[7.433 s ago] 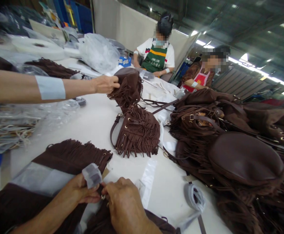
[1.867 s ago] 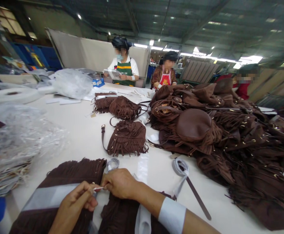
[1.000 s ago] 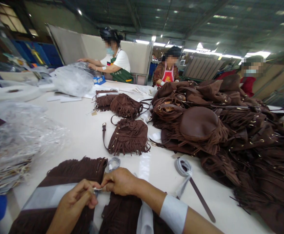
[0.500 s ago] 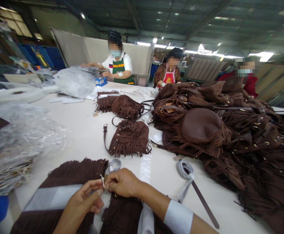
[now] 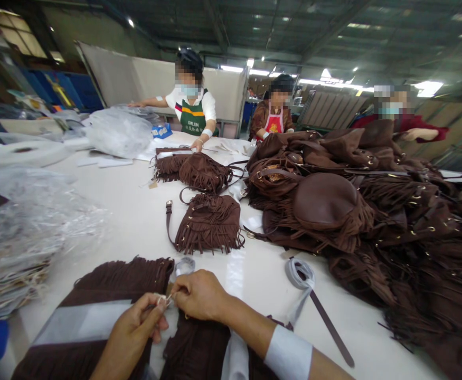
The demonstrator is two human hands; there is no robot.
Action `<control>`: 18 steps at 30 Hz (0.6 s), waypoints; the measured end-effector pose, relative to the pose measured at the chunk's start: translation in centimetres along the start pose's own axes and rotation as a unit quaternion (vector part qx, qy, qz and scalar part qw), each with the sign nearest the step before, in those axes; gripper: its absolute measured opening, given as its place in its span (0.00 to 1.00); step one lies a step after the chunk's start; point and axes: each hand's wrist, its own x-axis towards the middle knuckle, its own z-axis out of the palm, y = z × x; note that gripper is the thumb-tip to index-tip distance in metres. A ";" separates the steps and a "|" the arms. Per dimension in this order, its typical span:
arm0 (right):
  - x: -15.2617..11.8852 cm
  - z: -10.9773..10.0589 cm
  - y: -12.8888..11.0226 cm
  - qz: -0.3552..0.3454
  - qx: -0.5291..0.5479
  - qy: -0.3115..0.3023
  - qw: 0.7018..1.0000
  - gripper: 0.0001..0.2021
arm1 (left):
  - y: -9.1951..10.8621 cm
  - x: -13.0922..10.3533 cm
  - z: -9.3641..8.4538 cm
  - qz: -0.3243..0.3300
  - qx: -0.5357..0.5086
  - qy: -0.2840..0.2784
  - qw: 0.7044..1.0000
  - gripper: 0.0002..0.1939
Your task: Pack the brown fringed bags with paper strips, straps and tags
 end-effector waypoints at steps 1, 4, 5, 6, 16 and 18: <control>0.0 -0.1 0.0 -0.002 -0.014 0.012 1.000 0.08 | 0.0 0.0 0.1 0.001 -0.012 -0.007 1.000 0.20; 0.2 -0.1 0.1 -0.012 -0.045 0.020 0.999 0.07 | 0.4 0.3 0.3 -0.007 -0.094 -0.012 0.996 0.16; 0.2 -0.1 0.1 -0.014 -0.055 0.019 0.998 0.07 | 0.7 0.3 0.3 -0.015 -0.137 -0.014 0.990 0.13; 0.3 0.0 0.2 -0.017 -0.065 0.017 0.998 0.07 | 1.0 0.4 0.4 -0.024 -0.186 -0.023 0.982 0.11; -0.8 -3.2 2.7 0.015 -0.039 -0.031 0.999 0.10 | 1.6 0.3 0.1 -0.231 -0.338 -0.164 0.898 0.14; -2.0 -4.1 3.3 0.018 -0.047 -0.055 0.997 0.15 | 1.4 0.2 -0.3 -0.227 -0.324 -0.171 0.902 0.16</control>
